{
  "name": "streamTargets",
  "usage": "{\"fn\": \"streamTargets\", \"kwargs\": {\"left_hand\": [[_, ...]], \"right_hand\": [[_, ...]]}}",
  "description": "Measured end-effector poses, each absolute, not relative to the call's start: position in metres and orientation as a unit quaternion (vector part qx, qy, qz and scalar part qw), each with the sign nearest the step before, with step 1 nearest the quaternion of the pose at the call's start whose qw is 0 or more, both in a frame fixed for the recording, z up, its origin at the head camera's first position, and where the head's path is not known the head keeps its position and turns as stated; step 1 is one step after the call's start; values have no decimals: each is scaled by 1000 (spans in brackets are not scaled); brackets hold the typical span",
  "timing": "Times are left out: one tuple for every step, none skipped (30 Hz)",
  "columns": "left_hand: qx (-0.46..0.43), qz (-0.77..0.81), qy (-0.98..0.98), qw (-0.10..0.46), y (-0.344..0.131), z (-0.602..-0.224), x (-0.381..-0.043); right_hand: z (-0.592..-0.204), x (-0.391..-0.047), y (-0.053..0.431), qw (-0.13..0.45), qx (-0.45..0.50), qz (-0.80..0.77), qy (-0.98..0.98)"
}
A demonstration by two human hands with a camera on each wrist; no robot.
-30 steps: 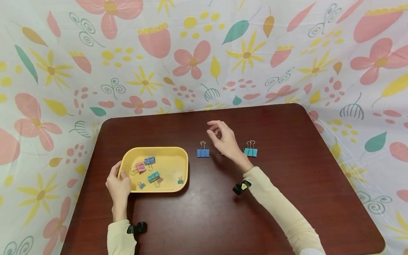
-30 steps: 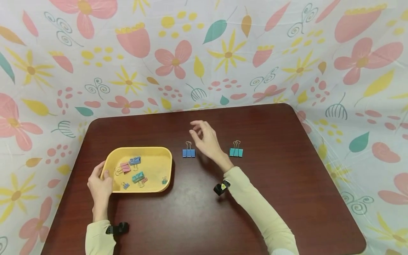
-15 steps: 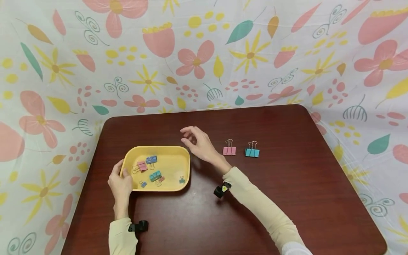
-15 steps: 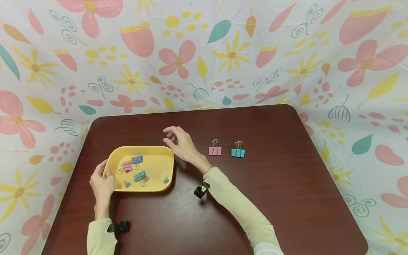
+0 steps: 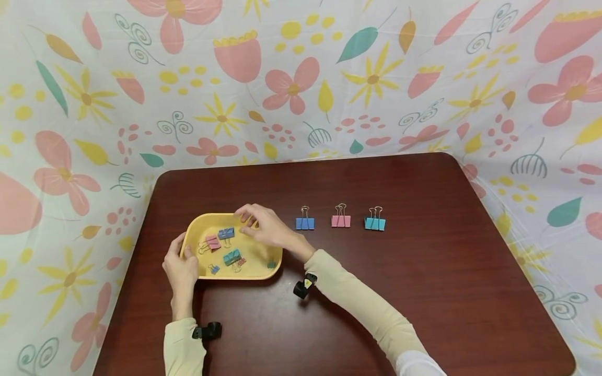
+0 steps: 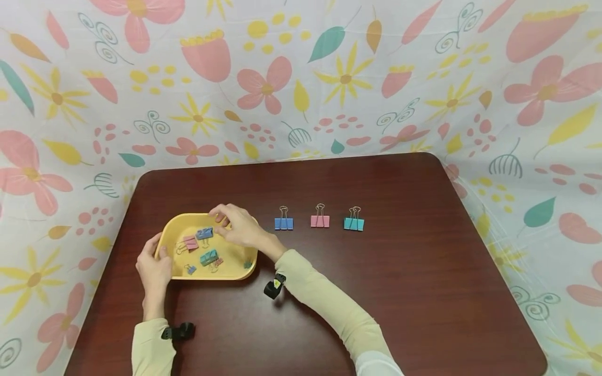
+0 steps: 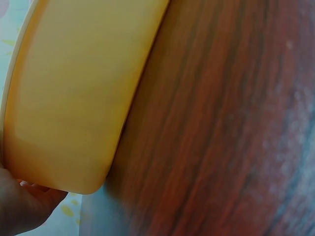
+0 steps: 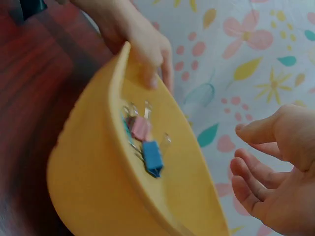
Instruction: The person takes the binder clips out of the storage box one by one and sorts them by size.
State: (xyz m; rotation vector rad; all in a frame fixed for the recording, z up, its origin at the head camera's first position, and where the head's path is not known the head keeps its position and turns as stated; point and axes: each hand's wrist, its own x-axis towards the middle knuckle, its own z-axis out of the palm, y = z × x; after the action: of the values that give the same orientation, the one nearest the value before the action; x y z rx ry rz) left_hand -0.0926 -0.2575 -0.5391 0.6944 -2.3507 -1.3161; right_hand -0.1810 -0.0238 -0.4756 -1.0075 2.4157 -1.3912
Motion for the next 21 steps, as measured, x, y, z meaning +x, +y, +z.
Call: {"fn": "streamTargets", "kwargs": {"left_hand": [[244,-466,-831,180,-257,-539,-93],[244,-465,-832,180,-257,-539,-93],[244,-465,-832,181,-257,-539,-93],[243,-463,-833,181,-258,-539,-93],[243,-462,-833,182,-258,-539,-93],[244,-460,-834,183,-258,-538,-93],[244,-459,-835,183,-258,-538,-93],[245,-457,-835,182,-258,-538,-93],[245,-457,-835,182,-258,-538,-93],[244,-457,-836,181,-258,-538,-93],[244,-457,-836,180,-257,-538,-93],[243,-458,-836,180,-257,-538,-93],[243,-458,-836,181,-257,-538,-92],[243,-457,-836,181,-258,-538,-92],[242,-457,-836,182,-258,-538,-92],[241,-456,-837,182,-258,-538,-92],[240,-455,-838,182,-258,-538,-93],[240,-453,-839,183,-258,-537,-93],[239,-453,-839,182,-258,-537,-93],[238,-453,-839,182,-258,-537,-93],[237,-453,-839,183,-258,-537,-93]], "right_hand": [[-477,-180,-27,101,-342,-467,809],[-479,-178,-30,114,-345,-468,806],[-481,-177,-33,124,-349,-470,801],[-483,-176,-36,133,-352,-468,800],[-484,-175,-40,141,-353,-467,798],[-485,-174,-43,151,-354,-466,797],[-487,-172,-46,159,-353,-462,798],[-488,-170,-48,165,-352,-455,801],[-490,-169,-51,171,-353,-445,805],[-492,-167,-53,178,-354,-434,809],[-494,-165,-55,183,-357,-422,813],[-497,-164,-57,186,-362,-409,817],[-499,-162,-60,186,-368,-396,820],[-502,-161,-62,184,-377,-383,823],[-504,-160,-63,179,-384,-373,825],[-506,-159,-65,173,-390,-367,827],[-507,-158,-66,165,-394,-359,829],[-509,-157,-66,161,-397,-355,831],[-510,-156,-66,158,-399,-351,832],[-511,-155,-66,155,-403,-348,832],[-512,-155,-66,155,-406,-347,831]]}}
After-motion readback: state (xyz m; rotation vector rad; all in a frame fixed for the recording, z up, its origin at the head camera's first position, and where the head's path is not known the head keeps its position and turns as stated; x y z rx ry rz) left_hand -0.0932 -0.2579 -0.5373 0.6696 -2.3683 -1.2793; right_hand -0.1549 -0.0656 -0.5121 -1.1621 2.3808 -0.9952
